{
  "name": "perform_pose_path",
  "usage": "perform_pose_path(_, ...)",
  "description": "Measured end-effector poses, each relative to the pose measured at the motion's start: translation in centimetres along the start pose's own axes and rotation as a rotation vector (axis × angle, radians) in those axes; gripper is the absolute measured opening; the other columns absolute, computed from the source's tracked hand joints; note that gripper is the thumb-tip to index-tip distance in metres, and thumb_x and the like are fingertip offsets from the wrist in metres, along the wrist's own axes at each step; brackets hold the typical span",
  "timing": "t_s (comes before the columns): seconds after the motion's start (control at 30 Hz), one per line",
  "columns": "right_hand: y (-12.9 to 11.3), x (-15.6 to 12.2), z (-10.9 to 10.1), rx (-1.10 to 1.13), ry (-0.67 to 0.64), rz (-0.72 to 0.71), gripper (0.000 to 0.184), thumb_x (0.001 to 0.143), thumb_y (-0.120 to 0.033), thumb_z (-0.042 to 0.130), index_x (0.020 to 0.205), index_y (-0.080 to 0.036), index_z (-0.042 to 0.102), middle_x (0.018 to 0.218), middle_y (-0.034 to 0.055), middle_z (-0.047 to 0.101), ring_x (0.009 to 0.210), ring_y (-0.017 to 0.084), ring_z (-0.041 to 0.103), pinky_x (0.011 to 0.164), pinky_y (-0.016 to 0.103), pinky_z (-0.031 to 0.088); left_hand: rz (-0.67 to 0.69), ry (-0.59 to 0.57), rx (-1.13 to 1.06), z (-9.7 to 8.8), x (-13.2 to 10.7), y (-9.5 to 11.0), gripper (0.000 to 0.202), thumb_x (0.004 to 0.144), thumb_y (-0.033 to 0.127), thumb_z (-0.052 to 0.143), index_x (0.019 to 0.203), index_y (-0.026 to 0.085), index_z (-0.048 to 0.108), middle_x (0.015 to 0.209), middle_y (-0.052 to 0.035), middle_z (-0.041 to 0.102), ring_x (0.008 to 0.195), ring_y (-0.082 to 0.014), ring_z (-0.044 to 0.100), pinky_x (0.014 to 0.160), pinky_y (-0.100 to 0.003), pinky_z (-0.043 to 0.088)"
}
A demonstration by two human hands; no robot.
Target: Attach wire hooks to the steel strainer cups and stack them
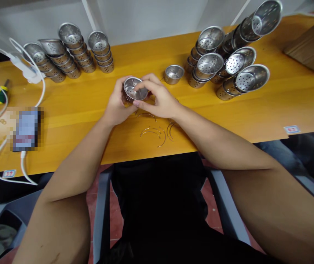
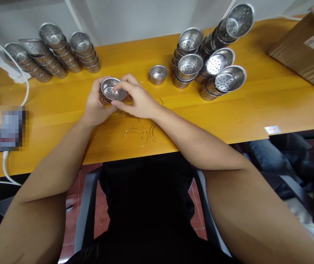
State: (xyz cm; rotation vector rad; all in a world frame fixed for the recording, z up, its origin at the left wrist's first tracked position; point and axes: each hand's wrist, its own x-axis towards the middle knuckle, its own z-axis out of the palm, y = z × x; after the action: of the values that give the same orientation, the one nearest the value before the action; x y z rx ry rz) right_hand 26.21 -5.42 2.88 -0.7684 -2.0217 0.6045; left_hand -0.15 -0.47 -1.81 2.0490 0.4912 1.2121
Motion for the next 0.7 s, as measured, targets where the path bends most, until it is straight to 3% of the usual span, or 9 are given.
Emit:
perform_pose_path(0.1, -0.3, 0.2, 0.0, -0.024, 0.037, 0.038, 0.075, 0.108, -0.082, 0.097, 0.159, -0.033, 0.073, 0.159, 0.0157, 0.073, 0.152, 0.045, 0.069, 0.136, 0.071, 0.066, -0.089, -0.039, 0.019, -0.2, 0.0, 0.2, 0.109, 0.1, 0.095, 0.102, 0.181, 0.042, 0.053, 0.176, -0.0083, 0.073, 0.16, -0.0394, 0.079, 0.131, -0.062, 0.08)
perform_pose_path(0.2, -0.4, 0.2, -0.2, -0.058, 0.039, 0.114, 0.091, 0.098, -0.068, 0.107, 0.172, -0.034, 0.066, 0.165, 0.0165, 0.071, 0.156, 0.047, 0.069, 0.142, 0.073, 0.063, -0.144, -0.062, 0.028, 0.0, -0.2, 0.5, 0.112, 0.092, 0.098, 0.107, 0.178, 0.046, 0.057, 0.174, -0.005, 0.075, 0.157, -0.0398, 0.08, 0.127, -0.065, 0.083)
perform_pose_path(0.33, 0.4, 0.1, -1.5, -0.13, 0.01, 0.161, 0.095, 0.089, -0.058, 0.113, 0.17, -0.032, 0.07, 0.161, 0.0172, 0.073, 0.158, 0.052, 0.069, 0.145, 0.079, 0.059, -0.19, -0.007, 0.064, 0.2, -0.5, 0.8, 0.116, 0.085, 0.089, 0.118, 0.176, 0.043, 0.062, 0.184, -0.0111, 0.072, 0.157, -0.0454, 0.08, 0.118, -0.067, 0.086)
perform_pose_path(0.47, 0.6, -0.2, -4.0, -0.193, 0.063, 0.185, 0.09, 0.088, -0.062, 0.116, 0.165, -0.036, 0.075, 0.154, 0.0156, 0.076, 0.154, 0.052, 0.069, 0.145, 0.083, 0.059, -0.2, 0.002, 0.069, -0.1, -0.7, 0.4, 0.11, 0.091, 0.08, 0.117, 0.179, 0.044, 0.063, 0.193, -0.0151, 0.068, 0.156, -0.044, 0.083, 0.111, -0.062, 0.086)
perform_pose_path(0.6, -0.3, -1.1, -7.1, -0.231, 0.145, 0.198, 0.106, 0.091, -0.069, 0.114, 0.182, -0.045, 0.064, 0.161, 0.0122, 0.079, 0.152, 0.051, 0.07, 0.142, 0.083, 0.061, -0.191, 0.006, 0.069, -0.2, -0.7, -0.3, 0.103, 0.094, 0.072, 0.113, 0.179, 0.044, 0.062, 0.191, -0.0159, 0.069, 0.152, -0.0385, 0.084, 0.107, -0.055, 0.083)
perform_pose_path(0.7, -1.0, -3.1, -9.2, -0.237, 0.142, 0.211, 0.111, 0.095, -0.073, 0.11, 0.187, -0.038, 0.06, 0.17, 0.0159, 0.078, 0.15, 0.05, 0.074, 0.139, 0.08, 0.061, -0.197, 0.004, 0.087, 0.0, -0.7, -0.2, 0.098, 0.1, 0.068, 0.109, 0.181, 0.041, 0.061, 0.192, -0.0168, 0.068, 0.151, -0.0346, 0.084, 0.109, -0.049, 0.082)
